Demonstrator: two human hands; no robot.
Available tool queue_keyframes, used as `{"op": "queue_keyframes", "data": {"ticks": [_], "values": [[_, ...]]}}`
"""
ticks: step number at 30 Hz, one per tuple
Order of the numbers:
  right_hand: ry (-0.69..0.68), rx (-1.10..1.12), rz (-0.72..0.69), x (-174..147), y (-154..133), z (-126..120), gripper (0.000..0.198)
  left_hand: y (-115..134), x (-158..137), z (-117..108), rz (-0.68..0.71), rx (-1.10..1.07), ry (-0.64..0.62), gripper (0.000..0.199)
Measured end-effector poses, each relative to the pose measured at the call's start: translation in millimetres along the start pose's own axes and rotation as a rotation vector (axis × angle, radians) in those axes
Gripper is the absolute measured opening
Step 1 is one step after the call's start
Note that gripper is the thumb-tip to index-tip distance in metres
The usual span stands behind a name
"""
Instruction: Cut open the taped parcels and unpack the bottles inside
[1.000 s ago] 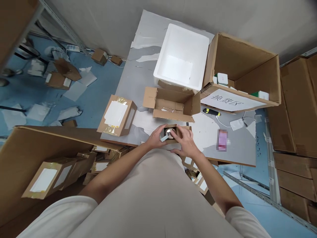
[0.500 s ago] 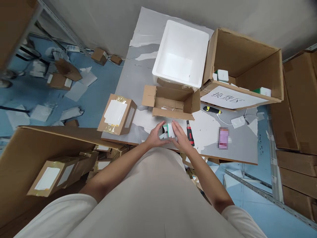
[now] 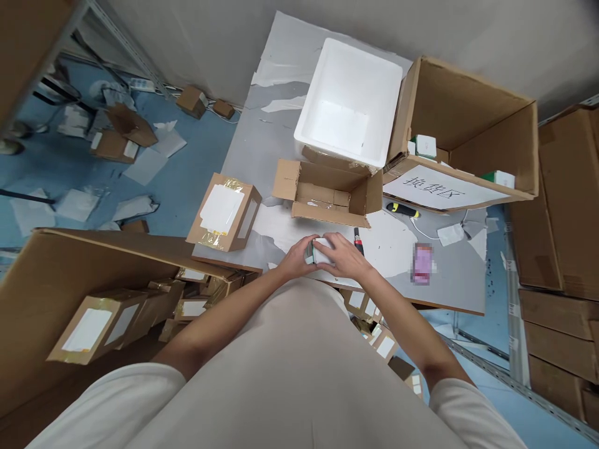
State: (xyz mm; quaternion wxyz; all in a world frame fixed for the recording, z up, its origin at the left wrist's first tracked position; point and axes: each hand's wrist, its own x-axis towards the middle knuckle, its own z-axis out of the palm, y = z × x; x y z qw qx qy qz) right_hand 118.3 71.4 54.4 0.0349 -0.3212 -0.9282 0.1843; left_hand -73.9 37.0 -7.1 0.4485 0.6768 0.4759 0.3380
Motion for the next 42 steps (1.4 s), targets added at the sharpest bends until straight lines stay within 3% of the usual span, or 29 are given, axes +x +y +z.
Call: {"op": "queue_keyframes", "data": {"ticks": [6, 10, 13, 16, 20, 23, 26, 28, 31, 34, 38, 40, 42], "values": [[-0.075, -0.021, 0.0, 11, 3, 6, 0.054, -7, 8, -7, -0.025, -0.001, -0.085, 0.11], [-0.123, -0.104, 0.005, 7, 1, 0, 0.066, 1, 10, -20, -0.046, 0.067, -0.144, 0.112], [-0.133, -0.128, 0.063, 0, 2, -3, 0.068, 7, 9, -42, 0.029, 0.182, -0.22, 0.107], [-0.163, -0.107, 0.077, -1, 7, -1, 0.067, 12, 16, -73, 0.23, 0.293, -0.21, 0.082], [-0.164, -0.113, 0.064, 4, 9, -2, 0.068, 28, 47, -100, 0.363, 0.435, 0.071, 0.029], [-0.147, -0.111, 0.059, 4, 4, -15, 0.07, 49, 79, -105, 0.366, 0.535, 0.168, 0.021], [-0.085, -0.086, 0.067, -8, -4, -47, 0.069, 60, 103, -97, 0.234, 0.624, 0.158, 0.034], [-0.022, -0.06, 0.091, -28, -8, -81, 0.067, 54, 111, -87, 0.154, 0.723, -0.044, 0.048], [0.132, -0.051, 0.197, -76, -7, -153, 0.069, 33, 112, -73, 0.057, 0.833, -0.291, 0.065], [0.429, -0.172, 0.334, -124, 14, -234, 0.068, 15, 106, -66, 0.043, 0.859, -0.327, 0.07], [0.718, -0.423, 0.783, -139, 92, -316, 0.069, 12, 102, -61, 0.017, 0.831, -0.288, 0.065], [0.754, -0.442, 1.034, -122, 150, -333, 0.073, 15, 104, -56, -0.019, 0.827, -0.267, 0.064], [0.731, -0.388, 1.183, -95, 211, -329, 0.077, 18, 106, -52, -0.065, 0.836, -0.236, 0.06]]}}
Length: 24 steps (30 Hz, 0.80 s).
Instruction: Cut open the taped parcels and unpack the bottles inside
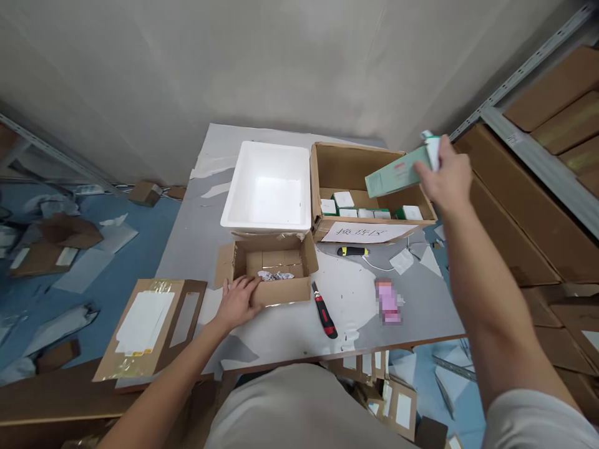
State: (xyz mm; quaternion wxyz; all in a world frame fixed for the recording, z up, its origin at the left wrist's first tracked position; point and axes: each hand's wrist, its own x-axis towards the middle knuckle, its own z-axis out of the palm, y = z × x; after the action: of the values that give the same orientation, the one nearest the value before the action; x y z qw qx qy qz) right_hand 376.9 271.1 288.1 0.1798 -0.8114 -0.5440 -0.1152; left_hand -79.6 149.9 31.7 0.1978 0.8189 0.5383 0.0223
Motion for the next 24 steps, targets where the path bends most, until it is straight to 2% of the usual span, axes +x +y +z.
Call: {"op": "queue_keyframes", "data": {"ticks": [2, 5, 7, 9, 13, 17, 21, 24], "values": [[-0.097, -0.035, 0.11, 27, -4, 57, 0.077, 4, 1, 1, -0.045, 0.002, 0.025, 0.055], [-0.233, -0.064, 0.21, 36, -9, 136, 0.075, 7, 0, 5, -0.072, 0.007, 0.068, 0.05], [-0.309, -0.051, 0.235, 32, -10, 173, 0.073, 6, -3, 8, -0.073, 0.01, 0.074, 0.05], [-0.348, -0.041, 0.189, 30, -12, 196, 0.073, 5, -7, 10, -0.071, 0.008, 0.068, 0.05], [-0.34, -0.035, 0.065, 34, -18, 206, 0.076, 3, -13, 11, -0.065, -0.005, 0.057, 0.049], [-0.335, -0.056, 0.068, 28, -22, 203, 0.079, 3, -14, 13, -0.066, -0.011, 0.046, 0.048], [-0.468, -0.077, 0.051, 13, -28, 200, 0.086, 3, -10, 12, -0.082, -0.003, 0.042, 0.049], [-0.61, -0.062, 0.086, 15, -35, 189, 0.092, 2, -5, 6, -0.061, 0.001, 0.04, 0.053]]}}
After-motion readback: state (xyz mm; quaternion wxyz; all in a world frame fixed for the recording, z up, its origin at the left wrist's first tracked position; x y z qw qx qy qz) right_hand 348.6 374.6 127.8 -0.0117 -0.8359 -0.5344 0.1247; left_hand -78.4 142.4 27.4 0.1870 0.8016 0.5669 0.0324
